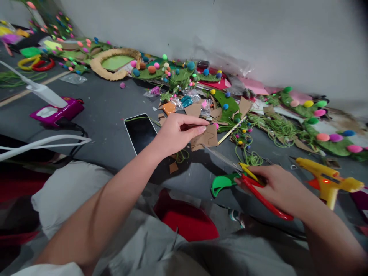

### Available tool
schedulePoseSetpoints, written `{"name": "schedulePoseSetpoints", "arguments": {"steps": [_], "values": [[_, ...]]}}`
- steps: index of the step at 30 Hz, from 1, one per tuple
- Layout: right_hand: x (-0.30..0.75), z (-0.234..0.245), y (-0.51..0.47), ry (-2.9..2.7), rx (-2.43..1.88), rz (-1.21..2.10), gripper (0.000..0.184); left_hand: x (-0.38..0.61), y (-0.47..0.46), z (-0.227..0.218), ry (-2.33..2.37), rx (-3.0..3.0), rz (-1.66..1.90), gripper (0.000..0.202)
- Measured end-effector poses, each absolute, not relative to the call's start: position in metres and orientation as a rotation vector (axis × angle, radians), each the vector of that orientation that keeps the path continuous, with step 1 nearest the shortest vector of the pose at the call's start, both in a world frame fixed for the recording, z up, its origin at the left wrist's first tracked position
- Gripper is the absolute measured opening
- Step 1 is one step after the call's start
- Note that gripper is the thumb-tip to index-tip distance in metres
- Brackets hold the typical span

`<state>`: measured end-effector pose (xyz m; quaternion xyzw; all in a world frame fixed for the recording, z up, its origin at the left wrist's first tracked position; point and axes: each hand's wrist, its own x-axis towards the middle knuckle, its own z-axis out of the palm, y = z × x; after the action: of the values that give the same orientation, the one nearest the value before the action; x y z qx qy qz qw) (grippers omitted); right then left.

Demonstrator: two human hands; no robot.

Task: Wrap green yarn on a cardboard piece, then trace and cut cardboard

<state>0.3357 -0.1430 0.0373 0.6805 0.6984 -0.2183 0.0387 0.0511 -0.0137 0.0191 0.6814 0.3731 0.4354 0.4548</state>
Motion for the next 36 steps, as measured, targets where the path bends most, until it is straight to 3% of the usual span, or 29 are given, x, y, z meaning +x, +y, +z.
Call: {"name": "schedulePoseSetpoints", "arguments": {"steps": [7, 20, 31, 36], "values": [[0.332, 0.037, -0.137, 2.114, 2.078, -0.642, 0.042, 0.052, -0.012, 0.017, 0.952, 1.706, 1.079, 0.015], [0.326, 0.026, -0.117, 2.146, 1.991, -0.407, 0.035, 0.054, 0.014, 0.005, 0.997, 1.752, 1.065, 0.016], [0.324, 0.033, -0.105, 1.998, 2.296, -0.4, 0.051, 0.044, 0.031, 0.003, 1.028, 1.532, 1.309, 0.026], [0.328, 0.026, -0.09, 1.938, 2.648, -0.749, 0.071, 0.048, 0.013, 0.005, 0.935, 1.336, 1.225, 0.041]]}}
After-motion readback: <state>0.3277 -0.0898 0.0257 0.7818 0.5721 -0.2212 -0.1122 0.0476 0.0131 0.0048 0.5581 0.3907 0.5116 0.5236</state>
